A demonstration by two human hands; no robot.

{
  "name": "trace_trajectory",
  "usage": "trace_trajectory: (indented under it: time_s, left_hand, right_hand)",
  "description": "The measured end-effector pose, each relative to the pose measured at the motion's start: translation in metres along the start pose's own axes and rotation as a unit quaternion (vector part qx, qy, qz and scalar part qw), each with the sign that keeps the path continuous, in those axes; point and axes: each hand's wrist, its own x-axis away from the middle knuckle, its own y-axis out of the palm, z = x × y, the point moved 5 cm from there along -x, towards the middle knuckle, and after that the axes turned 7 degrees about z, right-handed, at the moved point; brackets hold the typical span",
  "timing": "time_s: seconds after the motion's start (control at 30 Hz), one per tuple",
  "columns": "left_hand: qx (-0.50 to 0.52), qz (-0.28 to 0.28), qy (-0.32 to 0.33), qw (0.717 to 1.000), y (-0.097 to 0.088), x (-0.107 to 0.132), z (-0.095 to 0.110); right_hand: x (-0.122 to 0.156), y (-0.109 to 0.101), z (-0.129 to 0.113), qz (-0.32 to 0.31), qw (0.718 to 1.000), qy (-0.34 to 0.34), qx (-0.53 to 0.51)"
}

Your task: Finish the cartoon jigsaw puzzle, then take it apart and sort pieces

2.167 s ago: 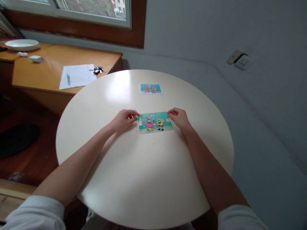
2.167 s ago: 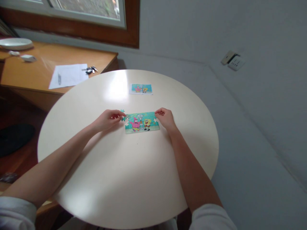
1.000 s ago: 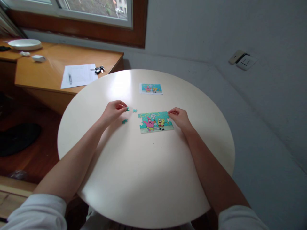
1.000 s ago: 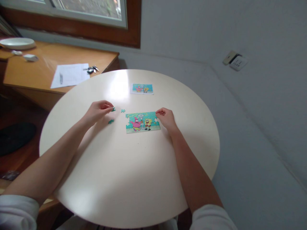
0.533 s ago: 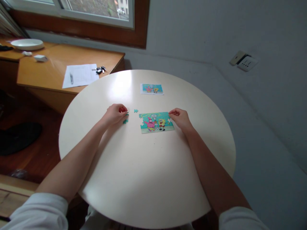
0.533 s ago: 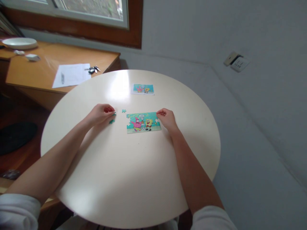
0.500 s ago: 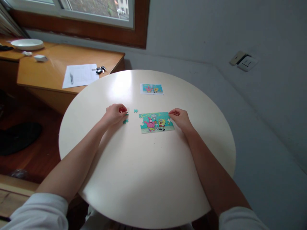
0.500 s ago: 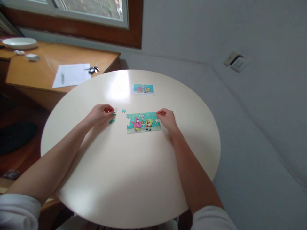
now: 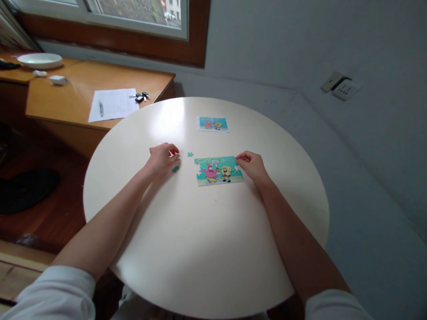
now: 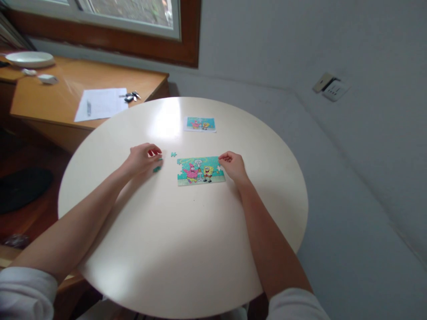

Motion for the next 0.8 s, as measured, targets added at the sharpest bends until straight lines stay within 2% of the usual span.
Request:
trace_trajectory:
  time_s: [0.13, 0.23, 0.33, 0.47, 0.67, 0.8]
  left_hand:
    - [-0.024, 0.017, 0.105, 0.994, 0.008, 0.009, 0.019]
    - [-0.026, -0.023, 0.148, 0.988, 0.021, 0.015, 0.028]
    - [-0.017, -0.029, 0.134, 0.99, 0.024, 0.014, 0.026]
    - [-0.008, -0.02, 0.118, 0.993, 0.02, 0.011, 0.025]
    - [-0.062, -0.008, 0.094, 0.994, 0.016, 0.013, 0.032]
    - [-0.087, -0.025, 0.108, 0.99, 0.02, 0.014, 0.032]
  right_hand:
    - [0.001, 0.0, -0.001, -0.003, 1.0, 0.0, 0.003]
    - [0.001, 0.0, -0.001, -0.001, 1.0, 0.004, -0.003]
    - [0.001, 0.001, -0.001, 0.002, 1.0, 0.006, -0.005]
    - [0.0, 0.001, 0.001, 0.004, 1.0, -0.001, 0.001]
    - [-0.001, 0.001, 0.003, -0.001, 1.0, -0.006, 0.01]
    - [-0.001, 0.001, 0.003, -0.001, 1.0, -0.011, 0.015]
